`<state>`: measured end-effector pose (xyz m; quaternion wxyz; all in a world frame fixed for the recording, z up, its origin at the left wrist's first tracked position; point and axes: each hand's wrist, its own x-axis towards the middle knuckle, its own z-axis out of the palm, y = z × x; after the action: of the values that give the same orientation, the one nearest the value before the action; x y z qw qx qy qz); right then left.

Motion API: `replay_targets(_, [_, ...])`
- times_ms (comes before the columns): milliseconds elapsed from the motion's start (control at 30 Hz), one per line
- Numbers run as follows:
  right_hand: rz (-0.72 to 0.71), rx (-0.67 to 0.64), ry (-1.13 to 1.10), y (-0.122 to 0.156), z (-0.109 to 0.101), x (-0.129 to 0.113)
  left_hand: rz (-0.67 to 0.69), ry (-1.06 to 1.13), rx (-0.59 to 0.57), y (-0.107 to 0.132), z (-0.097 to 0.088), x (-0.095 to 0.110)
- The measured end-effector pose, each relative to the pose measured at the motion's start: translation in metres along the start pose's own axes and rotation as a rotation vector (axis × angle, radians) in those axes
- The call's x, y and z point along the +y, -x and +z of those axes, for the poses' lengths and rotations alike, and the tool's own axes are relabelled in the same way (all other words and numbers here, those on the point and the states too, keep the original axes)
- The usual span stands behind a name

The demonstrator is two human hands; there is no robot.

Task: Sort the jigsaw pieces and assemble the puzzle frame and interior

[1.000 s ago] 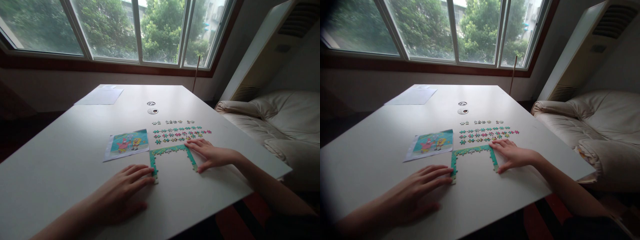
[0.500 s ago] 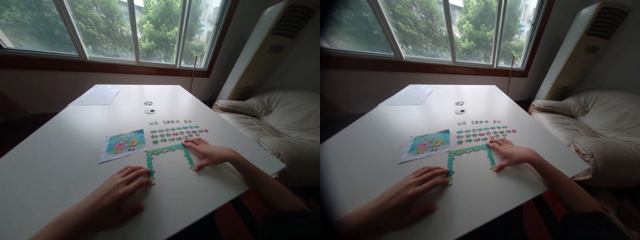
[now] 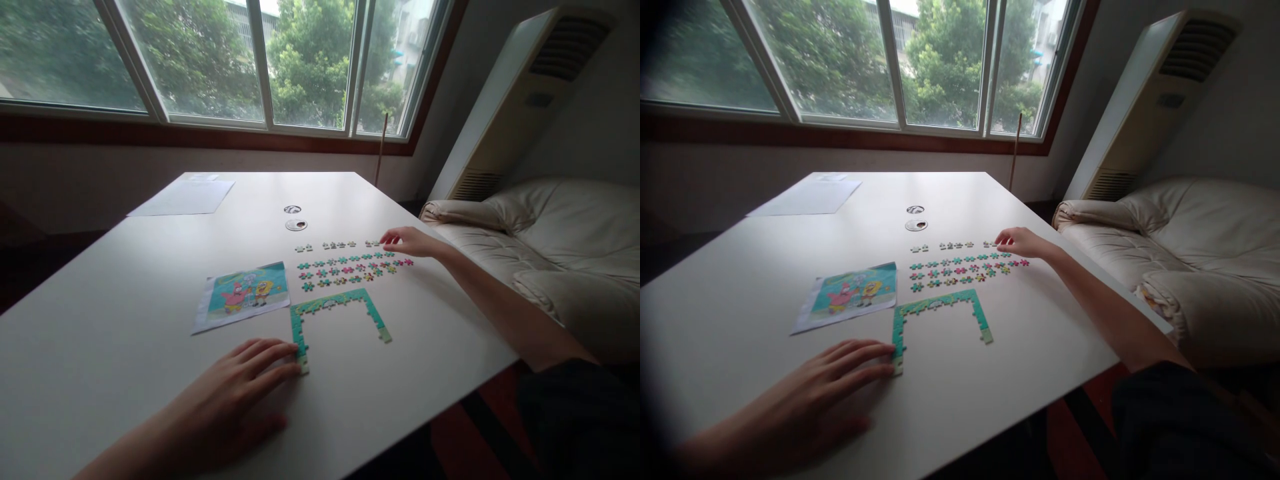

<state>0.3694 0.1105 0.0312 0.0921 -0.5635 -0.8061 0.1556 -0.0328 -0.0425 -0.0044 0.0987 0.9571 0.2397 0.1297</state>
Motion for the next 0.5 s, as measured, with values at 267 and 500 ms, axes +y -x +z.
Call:
replay_targets(267, [0.106,-0.117,-0.03,-0.056,0.008,0.041,0.002,-0.005,-0.002,0.0,-0.001,0.001])
replay_targets(500, [0.168,-0.119,-0.152,-0.062,0.017,0.047,0.009,0.003,-0.007,0.0,0.0,0.001])
